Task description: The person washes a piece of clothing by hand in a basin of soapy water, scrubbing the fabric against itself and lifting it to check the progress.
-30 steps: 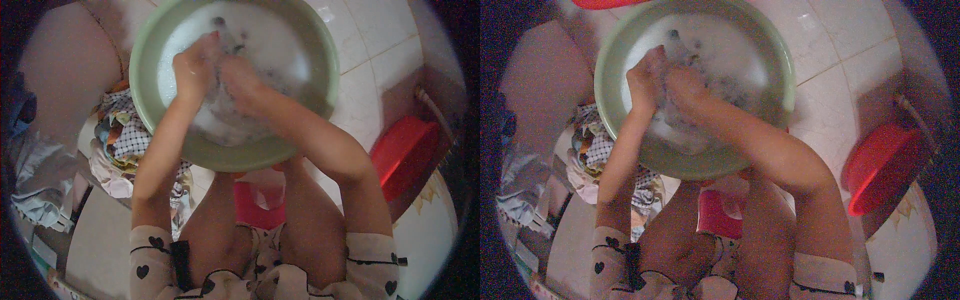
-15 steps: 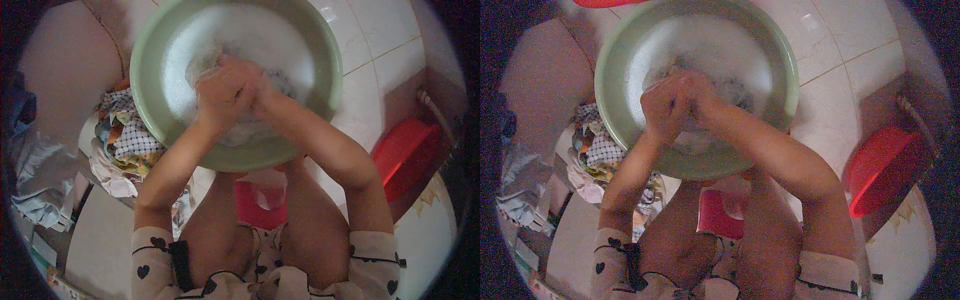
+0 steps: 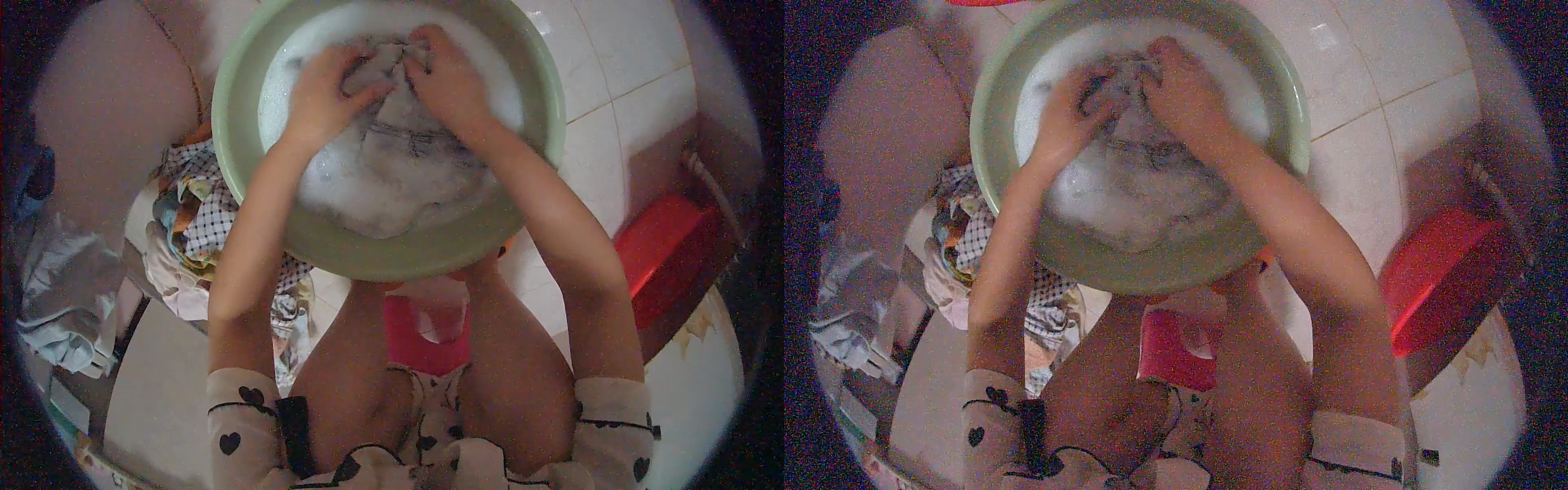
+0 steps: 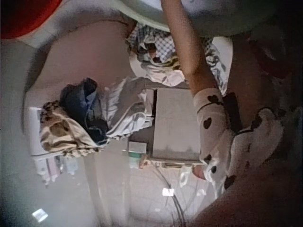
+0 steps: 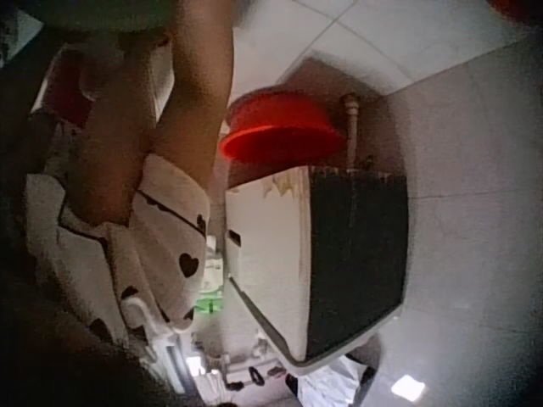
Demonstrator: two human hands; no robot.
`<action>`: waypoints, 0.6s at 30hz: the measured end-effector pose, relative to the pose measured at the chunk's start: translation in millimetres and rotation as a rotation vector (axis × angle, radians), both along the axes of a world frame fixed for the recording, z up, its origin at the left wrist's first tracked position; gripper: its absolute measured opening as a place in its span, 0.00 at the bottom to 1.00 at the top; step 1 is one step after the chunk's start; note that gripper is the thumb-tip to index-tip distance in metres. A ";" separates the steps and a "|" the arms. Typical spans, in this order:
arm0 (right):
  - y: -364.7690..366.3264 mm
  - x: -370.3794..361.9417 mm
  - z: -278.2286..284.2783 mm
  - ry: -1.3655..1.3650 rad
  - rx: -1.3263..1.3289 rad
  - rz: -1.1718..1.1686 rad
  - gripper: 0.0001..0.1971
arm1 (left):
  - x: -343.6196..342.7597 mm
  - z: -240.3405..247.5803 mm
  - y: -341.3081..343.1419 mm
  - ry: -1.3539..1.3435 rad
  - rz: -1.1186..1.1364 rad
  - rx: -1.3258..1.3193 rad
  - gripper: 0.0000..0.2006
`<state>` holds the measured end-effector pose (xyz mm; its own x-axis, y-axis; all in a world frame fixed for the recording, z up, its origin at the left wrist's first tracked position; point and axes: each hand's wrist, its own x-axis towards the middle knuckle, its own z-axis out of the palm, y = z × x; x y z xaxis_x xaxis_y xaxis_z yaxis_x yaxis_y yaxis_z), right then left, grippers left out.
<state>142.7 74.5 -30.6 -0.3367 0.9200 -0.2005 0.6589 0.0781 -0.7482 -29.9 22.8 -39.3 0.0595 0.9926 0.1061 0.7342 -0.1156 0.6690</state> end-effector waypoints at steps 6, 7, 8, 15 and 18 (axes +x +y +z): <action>-1.1 4.1 -63.8 -0.300 -0.035 0.331 0.13 | -3.4 -17.3 3.7 0.181 0.320 -0.694 0.20; 0.5 2.5 -68.4 -0.299 -0.032 0.331 0.13 | -3.2 -17.7 5.6 0.205 0.378 -0.829 0.20; 1.7 0.3 -72.8 -0.318 0.114 0.478 0.13 | -2.6 -17.2 5.1 0.205 0.378 -0.826 0.20; -12.4 -18.4 -57.8 0.315 -0.076 0.280 0.13 | 53.3 22.2 -37.4 -0.371 0.291 -0.150 0.10; -29.9 -16.5 -11.4 0.287 0.275 0.540 0.13 | 24.6 49.3 -25.4 0.265 -0.032 -0.023 0.09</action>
<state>126.2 44.6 -42.1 -0.7689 0.6126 0.1830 0.2521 0.5536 -0.7937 -5.4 -2.6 10.0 0.1141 0.9917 0.0600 0.8804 -0.1289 0.4565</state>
